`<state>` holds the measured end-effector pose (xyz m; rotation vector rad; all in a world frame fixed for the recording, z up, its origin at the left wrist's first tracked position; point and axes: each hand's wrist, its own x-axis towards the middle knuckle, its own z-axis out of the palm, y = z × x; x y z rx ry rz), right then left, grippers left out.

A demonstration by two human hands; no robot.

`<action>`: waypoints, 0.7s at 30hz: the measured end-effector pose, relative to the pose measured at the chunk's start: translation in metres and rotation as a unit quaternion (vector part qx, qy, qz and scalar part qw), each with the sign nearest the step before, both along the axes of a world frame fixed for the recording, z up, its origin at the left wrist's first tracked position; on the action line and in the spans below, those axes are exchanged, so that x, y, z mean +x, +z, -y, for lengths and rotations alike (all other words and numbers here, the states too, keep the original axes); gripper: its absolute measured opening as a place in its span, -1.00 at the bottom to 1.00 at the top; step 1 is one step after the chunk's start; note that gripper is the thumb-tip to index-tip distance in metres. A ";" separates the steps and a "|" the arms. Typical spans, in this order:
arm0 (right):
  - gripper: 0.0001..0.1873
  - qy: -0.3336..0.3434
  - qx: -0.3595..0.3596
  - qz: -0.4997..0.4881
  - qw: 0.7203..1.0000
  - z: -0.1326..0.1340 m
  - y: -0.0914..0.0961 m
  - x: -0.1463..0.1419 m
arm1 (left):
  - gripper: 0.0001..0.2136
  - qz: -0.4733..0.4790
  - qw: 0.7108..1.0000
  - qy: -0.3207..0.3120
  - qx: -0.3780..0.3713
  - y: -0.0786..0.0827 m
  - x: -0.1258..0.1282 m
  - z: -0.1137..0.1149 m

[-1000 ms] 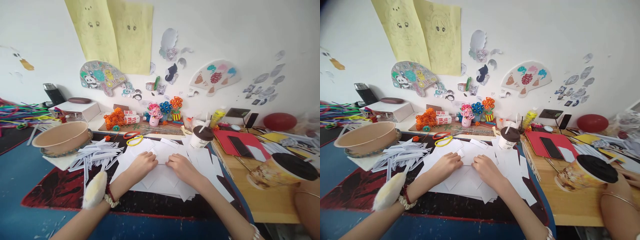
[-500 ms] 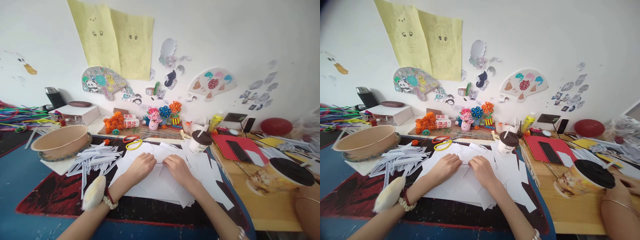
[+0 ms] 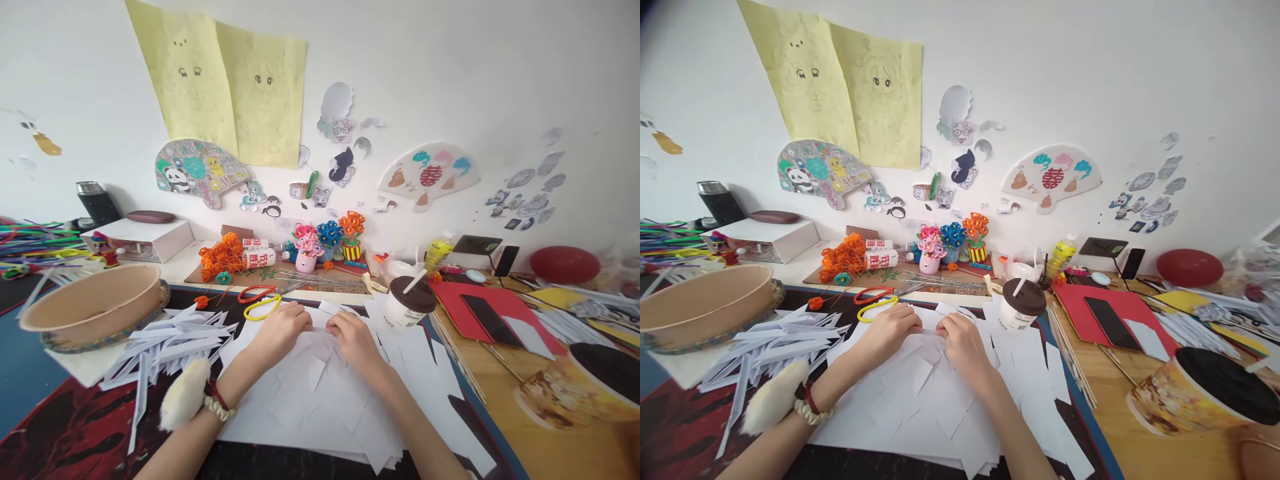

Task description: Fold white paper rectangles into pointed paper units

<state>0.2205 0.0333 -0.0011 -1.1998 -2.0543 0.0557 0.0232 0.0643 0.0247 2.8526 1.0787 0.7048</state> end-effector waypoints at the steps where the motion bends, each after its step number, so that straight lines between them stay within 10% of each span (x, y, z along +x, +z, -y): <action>1: -0.74 0.004 -0.007 -0.009 1.000 -0.001 -0.002 0.000 | -0.81 0.004 1.000 0.000 -0.005 -0.003 0.000 -0.002; 14: -0.78 0.030 -0.081 -0.105 0.991 -0.001 -0.008 0.000 | -0.87 0.066 0.995 0.018 -0.073 -0.004 -0.004 -0.001; 21: -0.79 0.033 -0.102 -0.102 0.989 0.003 -0.011 0.008 | -0.83 0.088 0.986 0.141 -0.019 0.032 -0.053 0.012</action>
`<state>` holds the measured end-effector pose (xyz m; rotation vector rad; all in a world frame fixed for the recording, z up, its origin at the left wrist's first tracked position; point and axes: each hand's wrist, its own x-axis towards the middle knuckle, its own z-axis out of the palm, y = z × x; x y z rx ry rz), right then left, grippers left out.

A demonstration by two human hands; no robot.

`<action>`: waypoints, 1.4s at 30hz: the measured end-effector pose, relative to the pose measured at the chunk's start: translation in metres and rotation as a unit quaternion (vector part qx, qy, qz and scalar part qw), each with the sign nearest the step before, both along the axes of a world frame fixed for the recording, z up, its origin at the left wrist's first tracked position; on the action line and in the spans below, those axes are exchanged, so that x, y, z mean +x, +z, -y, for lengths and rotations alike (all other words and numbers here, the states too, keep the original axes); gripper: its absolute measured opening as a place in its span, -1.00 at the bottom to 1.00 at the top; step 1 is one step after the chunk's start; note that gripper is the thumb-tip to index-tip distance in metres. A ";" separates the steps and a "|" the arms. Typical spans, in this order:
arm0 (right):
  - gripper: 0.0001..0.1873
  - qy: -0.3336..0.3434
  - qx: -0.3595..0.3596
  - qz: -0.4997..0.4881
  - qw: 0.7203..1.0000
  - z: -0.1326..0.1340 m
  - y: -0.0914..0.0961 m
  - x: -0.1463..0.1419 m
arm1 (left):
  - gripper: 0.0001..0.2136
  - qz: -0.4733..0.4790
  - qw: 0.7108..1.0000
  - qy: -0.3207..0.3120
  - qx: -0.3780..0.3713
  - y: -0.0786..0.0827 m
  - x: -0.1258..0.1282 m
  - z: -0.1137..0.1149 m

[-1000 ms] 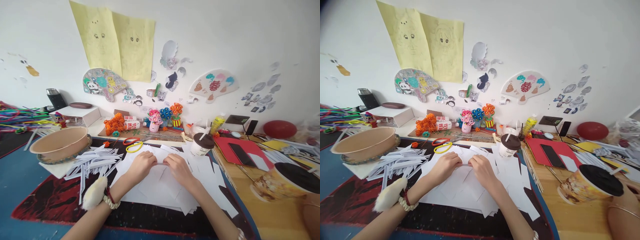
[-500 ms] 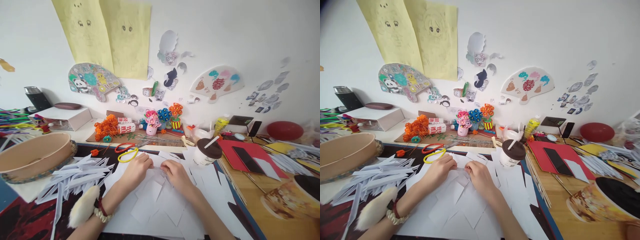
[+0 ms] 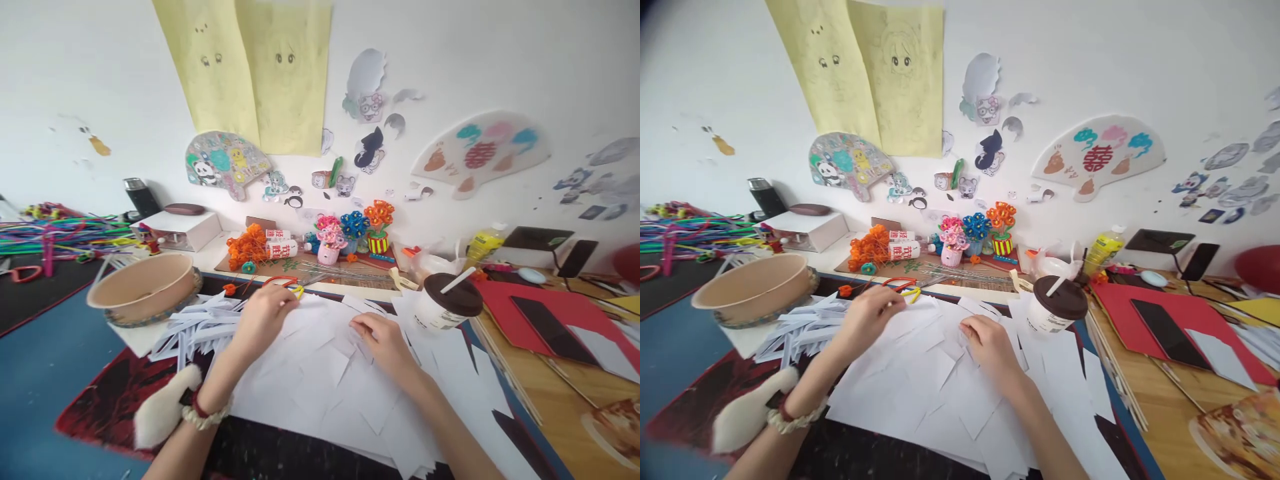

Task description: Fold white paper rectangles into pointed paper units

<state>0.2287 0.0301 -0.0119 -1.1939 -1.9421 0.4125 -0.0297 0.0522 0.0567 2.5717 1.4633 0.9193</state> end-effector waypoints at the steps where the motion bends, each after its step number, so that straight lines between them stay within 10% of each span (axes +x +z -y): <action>1: -0.80 -0.001 -0.005 0.004 1.000 0.001 0.000 0.001 | -0.81 0.004 0.999 0.033 0.012 0.007 -0.015 0.004; 6: -0.81 0.001 -0.025 0.031 0.999 0.005 -0.001 -0.001 | -0.79 -0.126 0.963 0.221 0.085 0.027 -0.091 0.022; 10: -0.79 0.005 -0.037 0.053 0.998 0.005 0.000 -0.005 | -0.79 -0.222 0.930 0.272 0.106 0.024 -0.092 0.033; 15: -0.78 -0.003 -0.039 0.071 0.997 0.005 0.000 -0.003 | -0.87 -0.241 0.966 0.094 -0.001 0.002 -0.017 0.030; 20: -0.79 -0.001 -0.031 0.084 0.996 0.006 0.000 -0.002 | -0.88 -0.265 0.963 0.052 -0.018 -0.020 0.032 0.009; 42: -0.75 0.004 -0.030 0.110 0.993 0.006 0.007 -0.002 | -0.81 -0.253 0.966 0.033 0.048 -0.026 0.027 0.012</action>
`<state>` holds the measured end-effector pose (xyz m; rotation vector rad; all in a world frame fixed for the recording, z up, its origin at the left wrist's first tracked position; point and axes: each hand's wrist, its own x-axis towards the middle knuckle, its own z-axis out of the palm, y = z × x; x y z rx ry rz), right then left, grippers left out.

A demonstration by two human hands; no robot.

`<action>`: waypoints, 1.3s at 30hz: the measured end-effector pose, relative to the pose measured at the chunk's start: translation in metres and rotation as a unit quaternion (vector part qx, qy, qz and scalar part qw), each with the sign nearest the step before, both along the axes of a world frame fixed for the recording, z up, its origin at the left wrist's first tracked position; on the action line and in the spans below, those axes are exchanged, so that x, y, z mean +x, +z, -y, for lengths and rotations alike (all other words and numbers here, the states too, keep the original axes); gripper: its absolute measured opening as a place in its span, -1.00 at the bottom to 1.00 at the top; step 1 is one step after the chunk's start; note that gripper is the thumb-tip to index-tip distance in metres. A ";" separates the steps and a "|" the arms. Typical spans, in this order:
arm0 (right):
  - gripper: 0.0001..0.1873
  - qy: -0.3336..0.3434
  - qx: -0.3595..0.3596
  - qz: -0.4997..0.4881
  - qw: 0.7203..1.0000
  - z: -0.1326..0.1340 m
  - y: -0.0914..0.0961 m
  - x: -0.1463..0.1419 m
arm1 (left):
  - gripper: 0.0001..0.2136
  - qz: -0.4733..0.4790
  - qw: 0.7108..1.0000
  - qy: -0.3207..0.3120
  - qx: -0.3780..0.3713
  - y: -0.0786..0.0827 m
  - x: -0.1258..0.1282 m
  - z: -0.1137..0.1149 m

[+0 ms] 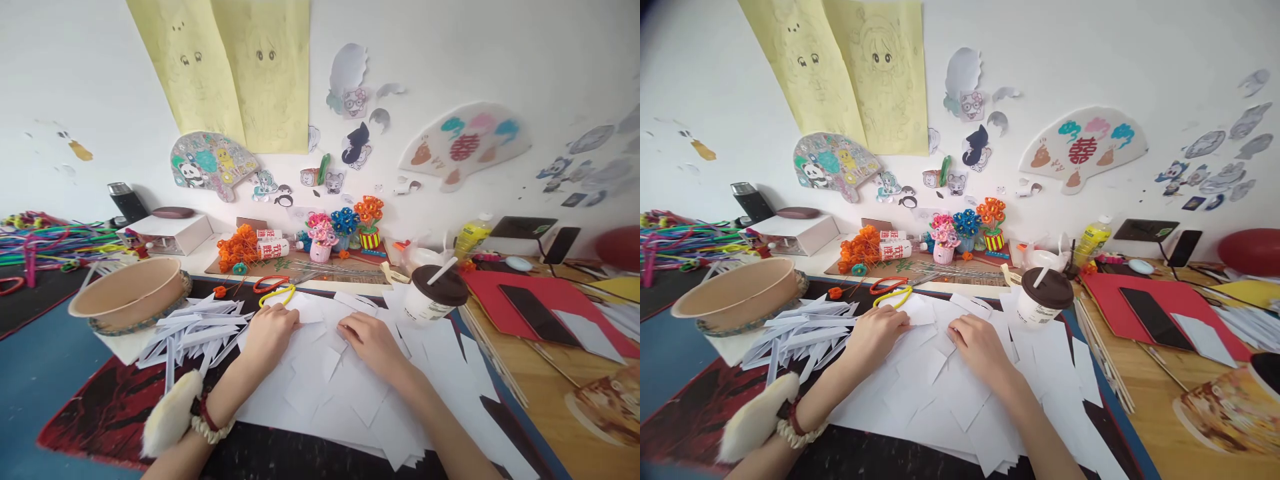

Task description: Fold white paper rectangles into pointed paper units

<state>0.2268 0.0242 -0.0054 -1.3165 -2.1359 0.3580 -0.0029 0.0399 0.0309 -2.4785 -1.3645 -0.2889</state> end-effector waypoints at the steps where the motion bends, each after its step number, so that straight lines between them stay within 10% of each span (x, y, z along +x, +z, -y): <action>1: -0.74 -0.001 0.001 -0.003 1.000 0.000 0.001 0.000 | -0.81 0.003 1.000 -0.001 0.009 0.001 0.000 0.003; 8: -0.58 -0.022 -0.087 -0.164 0.982 0.009 0.014 -0.007 | -0.84 0.051 0.990 -0.086 0.102 0.010 0.006 0.044; 12: -0.41 0.015 -0.276 -0.409 0.870 0.029 0.032 -0.027 | -0.93 0.179 0.956 -0.102 0.210 0.009 0.015 0.056; 16: -0.57 0.091 -0.278 -0.527 0.798 0.037 0.048 -0.041 | -0.85 0.121 0.945 -0.162 0.257 0.011 0.026 0.058; 25: -0.50 0.063 -0.203 -0.551 0.807 -0.003 0.050 -0.034 | -0.89 0.304 0.930 -0.159 0.129 0.032 0.037 0.014; 39: -0.47 0.004 -0.220 -0.569 0.792 -0.004 0.023 -0.031 | -0.88 0.330 0.913 -0.230 0.073 0.004 0.030 0.001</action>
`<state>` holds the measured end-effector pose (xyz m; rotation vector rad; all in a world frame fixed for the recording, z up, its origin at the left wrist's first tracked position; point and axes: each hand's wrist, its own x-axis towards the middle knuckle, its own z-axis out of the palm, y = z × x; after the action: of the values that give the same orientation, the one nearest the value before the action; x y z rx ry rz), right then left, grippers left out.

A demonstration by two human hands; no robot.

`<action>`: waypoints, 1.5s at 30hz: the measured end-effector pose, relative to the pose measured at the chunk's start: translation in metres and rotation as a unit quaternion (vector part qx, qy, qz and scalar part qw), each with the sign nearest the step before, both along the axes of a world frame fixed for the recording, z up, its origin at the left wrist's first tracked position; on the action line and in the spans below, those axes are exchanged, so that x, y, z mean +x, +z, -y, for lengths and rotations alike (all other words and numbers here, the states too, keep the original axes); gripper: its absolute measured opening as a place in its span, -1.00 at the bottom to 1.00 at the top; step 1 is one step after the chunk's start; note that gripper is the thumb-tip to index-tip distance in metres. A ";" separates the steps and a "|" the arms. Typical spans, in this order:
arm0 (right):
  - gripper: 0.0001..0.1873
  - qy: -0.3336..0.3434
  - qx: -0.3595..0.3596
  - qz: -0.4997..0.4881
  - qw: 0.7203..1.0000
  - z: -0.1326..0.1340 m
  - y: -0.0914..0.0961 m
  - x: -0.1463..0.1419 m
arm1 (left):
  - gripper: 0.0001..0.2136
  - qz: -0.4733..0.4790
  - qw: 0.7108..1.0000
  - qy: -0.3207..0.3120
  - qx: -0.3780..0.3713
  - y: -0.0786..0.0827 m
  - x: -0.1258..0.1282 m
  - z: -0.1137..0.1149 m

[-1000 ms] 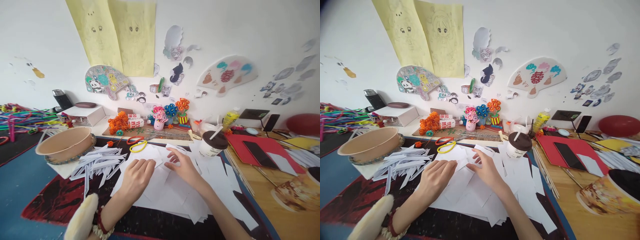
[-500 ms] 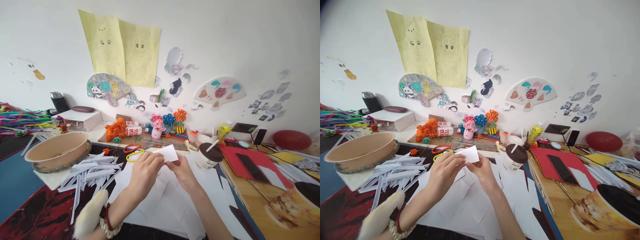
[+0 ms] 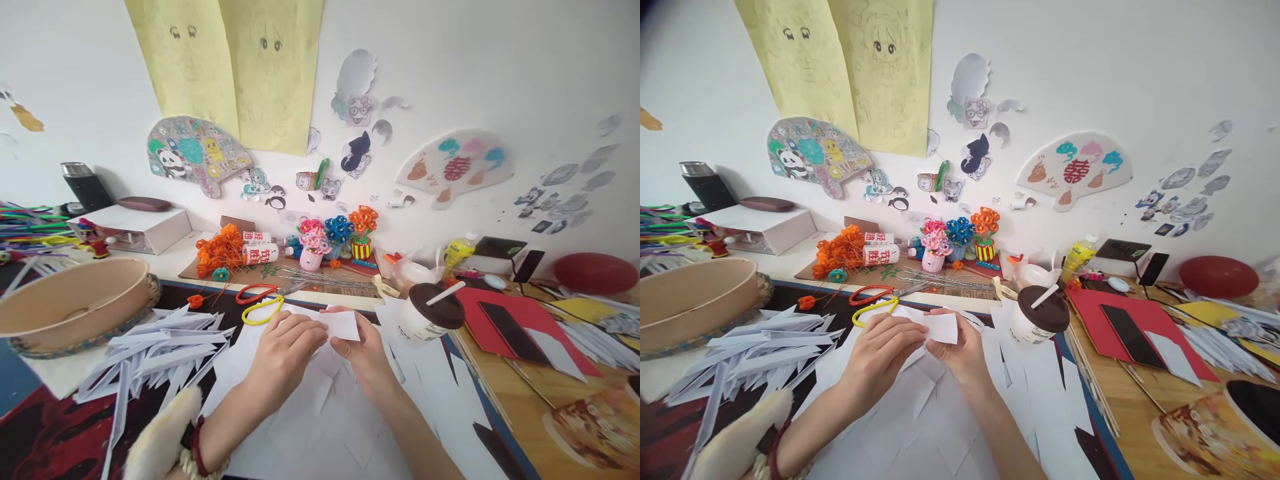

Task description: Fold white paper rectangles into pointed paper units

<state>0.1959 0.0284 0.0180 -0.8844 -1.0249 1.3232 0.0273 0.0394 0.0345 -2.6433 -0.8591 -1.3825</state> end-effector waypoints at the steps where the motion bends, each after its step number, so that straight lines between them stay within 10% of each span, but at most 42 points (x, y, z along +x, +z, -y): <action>1: -0.49 -0.010 0.001 -0.003 1.000 0.000 -0.002 0.000 | -0.90 0.003 1.000 0.014 -0.012 0.001 0.000 0.000; 5: -0.50 -0.047 -0.007 -0.033 0.998 0.003 -0.004 0.000 | -0.63 0.049 0.989 0.056 -0.130 0.001 -0.003 -0.002; 9: -0.51 -0.095 -0.020 -0.056 0.994 0.005 -0.003 -0.001 | -0.30 0.154 0.930 -0.046 -0.331 -0.002 -0.004 -0.005; 14: -0.56 -0.093 -0.054 -0.097 0.989 0.006 -0.002 -0.003 | -0.57 0.293 0.818 -0.133 -0.477 -0.004 0.007 0.001; 45: -0.70 -0.043 -0.108 -0.021 0.993 0.012 0.006 0.002 | -0.77 0.405 0.759 0.004 -0.509 -0.003 0.015 0.005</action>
<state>0.1976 0.0168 0.0238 -1.0467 -0.8117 1.3906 0.0424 0.0343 0.0316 -2.3830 -2.2477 -2.7202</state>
